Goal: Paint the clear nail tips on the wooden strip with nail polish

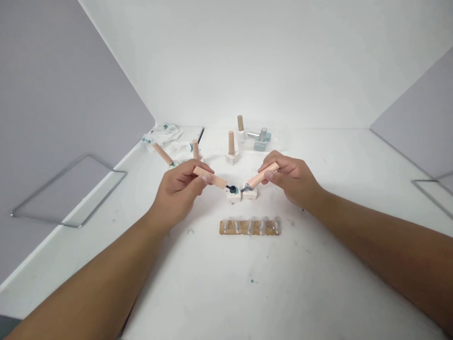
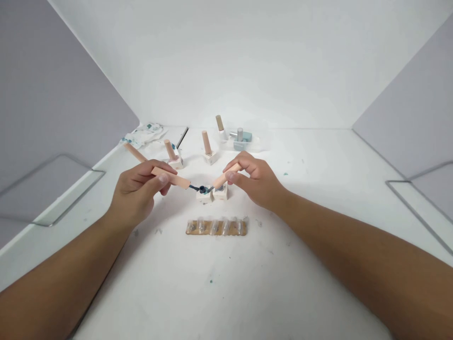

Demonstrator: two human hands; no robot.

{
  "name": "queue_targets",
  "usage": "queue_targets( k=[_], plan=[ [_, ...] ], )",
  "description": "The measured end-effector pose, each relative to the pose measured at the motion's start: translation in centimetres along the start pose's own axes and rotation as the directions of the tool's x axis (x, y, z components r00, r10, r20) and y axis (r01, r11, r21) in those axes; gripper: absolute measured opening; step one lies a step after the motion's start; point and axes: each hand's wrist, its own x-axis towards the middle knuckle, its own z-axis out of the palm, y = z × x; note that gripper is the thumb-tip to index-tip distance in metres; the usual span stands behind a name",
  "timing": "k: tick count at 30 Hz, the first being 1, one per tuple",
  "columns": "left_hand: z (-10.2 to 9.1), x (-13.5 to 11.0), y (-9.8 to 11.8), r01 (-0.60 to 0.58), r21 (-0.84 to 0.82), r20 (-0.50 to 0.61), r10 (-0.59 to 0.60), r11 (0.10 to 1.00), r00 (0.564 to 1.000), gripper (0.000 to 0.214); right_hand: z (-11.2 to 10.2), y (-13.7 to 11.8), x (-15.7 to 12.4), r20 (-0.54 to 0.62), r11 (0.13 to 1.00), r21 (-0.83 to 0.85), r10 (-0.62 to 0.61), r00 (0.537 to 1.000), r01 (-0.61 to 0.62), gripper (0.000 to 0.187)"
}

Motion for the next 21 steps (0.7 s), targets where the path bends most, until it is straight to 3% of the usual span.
queue_targets(
  k=[9, 14, 21],
  plan=[
    [0.2, -0.2, 0.3, -0.142, 0.193, 0.045, 0.135, 0.971, 0.990, 0.015, -0.5, 0.0, 0.1, -0.083, 0.955, -0.225, -0.217, 0.973, 0.194, 0.017],
    [0.2, -0.2, 0.5, -0.194, 0.278, 0.059, 0.185, 0.941, 0.981, 0.016, -0.2, -0.6, 0.2, -0.061, 0.899, -0.325, -0.329, 0.942, 0.293, 0.018],
    [0.3, -0.1, 0.6, -0.209, 0.275, 0.041, 0.205, 0.939, 0.978, 0.017, 0.0, -1.1, 0.2, -0.069, 0.890, -0.382, -0.296, 0.953, 0.249, 0.019]
  ],
)
